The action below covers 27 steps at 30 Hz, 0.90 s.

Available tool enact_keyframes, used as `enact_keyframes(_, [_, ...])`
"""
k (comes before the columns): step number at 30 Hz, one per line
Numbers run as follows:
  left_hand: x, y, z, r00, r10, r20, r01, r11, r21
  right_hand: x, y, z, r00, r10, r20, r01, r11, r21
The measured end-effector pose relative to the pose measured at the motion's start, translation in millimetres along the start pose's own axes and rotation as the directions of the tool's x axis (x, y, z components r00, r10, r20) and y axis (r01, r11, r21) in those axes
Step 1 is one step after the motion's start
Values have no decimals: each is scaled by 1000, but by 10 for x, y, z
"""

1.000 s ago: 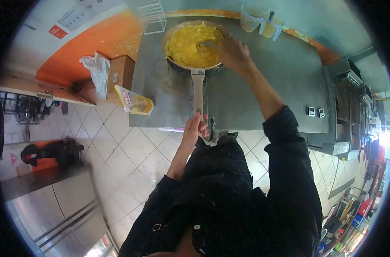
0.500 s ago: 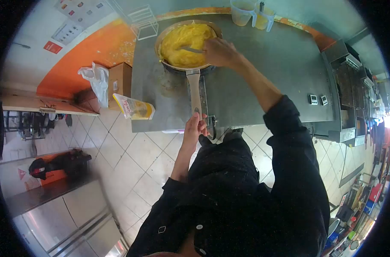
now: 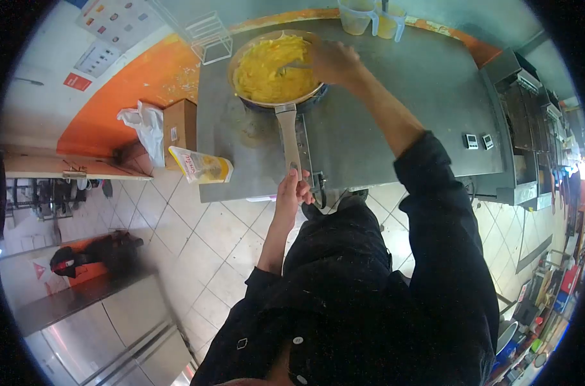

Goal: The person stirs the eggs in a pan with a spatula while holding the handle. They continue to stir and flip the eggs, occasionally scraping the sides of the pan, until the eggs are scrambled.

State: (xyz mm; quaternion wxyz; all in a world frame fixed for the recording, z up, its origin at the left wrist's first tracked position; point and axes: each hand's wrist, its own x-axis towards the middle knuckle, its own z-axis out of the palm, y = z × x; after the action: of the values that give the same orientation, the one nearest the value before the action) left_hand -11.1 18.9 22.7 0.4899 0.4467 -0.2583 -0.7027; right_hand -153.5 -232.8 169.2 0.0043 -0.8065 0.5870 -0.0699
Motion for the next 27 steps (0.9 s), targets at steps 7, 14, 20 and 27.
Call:
enact_keyframes(7, [9, 14, -9, 1000, 2, -29, -2, 1000, 1, -56, -100, -117, 973, -66, 223, 54, 997, 61])
enact_keyframes(14, [4, -2, 0, 999, -15, -36, 15, 1000, 17, 158, 25, 375, 972, -165, 169, 147, 982, 117])
enact_keyframes(20, [-5, 1, 21, 999, -14, -47, 14, 1000, -5, 129, 4, 157, 980, -167, 109, 169, 986, -6])
enact_keyframes(27, [-14, 0, -6, 999, -13, -49, 14, 1000, 17, -42, -59, -169, 944, -40, 329, 9, 995, 95])
